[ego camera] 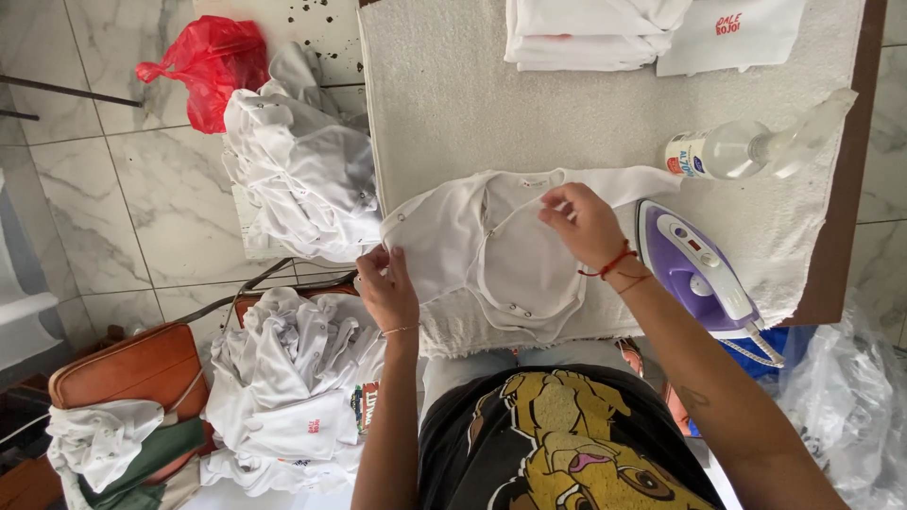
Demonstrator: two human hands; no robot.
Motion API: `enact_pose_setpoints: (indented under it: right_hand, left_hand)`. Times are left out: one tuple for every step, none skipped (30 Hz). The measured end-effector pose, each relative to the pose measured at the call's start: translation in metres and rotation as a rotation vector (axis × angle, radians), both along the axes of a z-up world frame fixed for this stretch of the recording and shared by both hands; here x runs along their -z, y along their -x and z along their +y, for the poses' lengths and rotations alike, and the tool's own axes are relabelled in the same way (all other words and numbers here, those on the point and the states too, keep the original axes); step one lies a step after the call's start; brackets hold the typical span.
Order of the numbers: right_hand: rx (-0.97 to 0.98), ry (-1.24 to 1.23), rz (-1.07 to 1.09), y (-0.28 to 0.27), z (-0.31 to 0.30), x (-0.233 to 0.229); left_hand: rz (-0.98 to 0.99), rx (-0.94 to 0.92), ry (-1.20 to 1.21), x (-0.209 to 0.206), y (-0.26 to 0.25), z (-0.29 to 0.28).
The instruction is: Ironing and folding baby onesies on a table using a steam iron and spray bottle.
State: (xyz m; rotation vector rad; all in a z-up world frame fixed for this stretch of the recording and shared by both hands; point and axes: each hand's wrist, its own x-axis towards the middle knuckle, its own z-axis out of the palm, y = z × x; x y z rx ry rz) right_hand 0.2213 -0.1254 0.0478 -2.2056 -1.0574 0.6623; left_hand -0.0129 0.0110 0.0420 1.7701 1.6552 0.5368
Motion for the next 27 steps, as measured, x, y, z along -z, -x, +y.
enact_pose_setpoints:
  right_hand:
    - [0.131,0.046,0.282,-0.003,-0.005,-0.011]
    - [0.268,0.093,0.561,-0.007,-0.011,-0.022]
    - [0.272,0.091,0.559,-0.006,-0.013,-0.023]
    - [0.311,0.084,0.614,-0.004,-0.017,-0.024]
    - [0.35,0.076,0.67,-0.003,-0.021,-0.025]
    - [0.349,0.074,0.672,0.0,-0.025,-0.023]
    - [0.344,0.082,0.709,0.003,-0.028,-0.02]
    - [0.34,0.085,0.743,0.005,-0.03,-0.018]
    - [0.34,0.079,0.744,0.008,-0.03,-0.017]
    - [0.371,0.081,0.802,0.011,-0.031,-0.017]
    - [0.401,0.083,0.86,0.014,-0.031,-0.017]
    - [0.404,0.084,0.865,0.017,-0.03,-0.024]
    - [0.491,0.029,0.996,0.019,-0.028,-0.03]
    - [0.575,-0.03,1.124,0.02,-0.025,-0.037]
    - [0.575,-0.032,1.125,0.022,-0.036,-0.017]
    - [0.63,-0.043,1.169,0.021,-0.046,0.002]
    - [0.685,-0.055,1.214,0.02,-0.057,0.022]
    - [0.684,-0.052,1.216,0.02,-0.057,0.014]
    - [0.702,0.055,1.157,0.02,-0.056,0.006]
    - [0.718,0.152,1.095,0.018,-0.052,-0.001]
    - [0.717,0.145,1.096,0.018,-0.051,-0.002]
    - [0.602,0.195,0.913,0.019,-0.055,-0.005]
    - [0.485,0.242,0.729,0.019,-0.058,-0.007]
    - [0.495,0.251,0.733,0.023,-0.062,-0.01]
    - [0.518,0.201,0.707,0.027,-0.065,-0.012]
    - [0.528,0.133,0.674,0.024,-0.06,-0.011]
    - [0.525,0.124,0.669,0.024,-0.062,-0.013]
  left_hand:
    - [0.014,0.0,-0.049,-0.004,-0.001,-0.005]
    - [0.025,0.005,-0.095,-0.007,-0.004,-0.011]
    - [0.022,0.009,-0.095,-0.001,0.0,-0.006]
    - [0.011,0.025,-0.141,0.006,0.004,-0.004]
    - [-0.001,0.04,-0.188,0.013,0.009,-0.001]
    - [0.001,0.04,-0.19,0.003,0.007,-0.001]
    - [0.057,0.051,-0.248,-0.007,0.005,0.0]
    - [0.11,0.063,-0.31,-0.016,0.002,0.003]
    - [0.11,0.065,-0.316,-0.016,-0.002,-0.004]
    - [-0.017,0.138,-0.372,-0.016,-0.005,-0.012]
    - [-0.144,0.211,-0.427,-0.016,-0.008,-0.019]
    - [-0.14,0.215,-0.426,-0.019,-0.015,-0.041]
    - [-0.28,0.415,-0.327,-0.023,-0.023,-0.063]
    - [-0.422,0.612,-0.225,-0.025,-0.031,-0.084]
    - [-0.421,0.613,-0.226,-0.053,-0.045,-0.083]
    - [-0.49,0.836,-0.064,-0.081,-0.06,-0.082]
    - [-0.554,1.057,0.103,-0.108,-0.075,-0.08]
    - [-0.553,1.054,0.105,-0.092,-0.074,-0.075]
    - [-0.456,0.932,0.069,-0.075,-0.073,-0.07]
    - [-0.361,0.815,0.027,-0.057,-0.073,-0.061]
    - [-0.359,0.819,0.022,-0.035,-0.065,-0.046]
    - [-0.094,0.658,-0.078,-0.014,-0.058,-0.033]
    - [0.167,0.488,-0.175,0.008,-0.051,-0.021]
    - [0.169,0.496,-0.164,0.031,-0.043,-0.018]
    - [0.239,0.564,-0.14,0.054,-0.034,-0.016]
    - [0.303,0.623,-0.135,0.079,-0.032,-0.004]
    - [0.299,0.621,-0.145,0.055,-0.042,0.006]
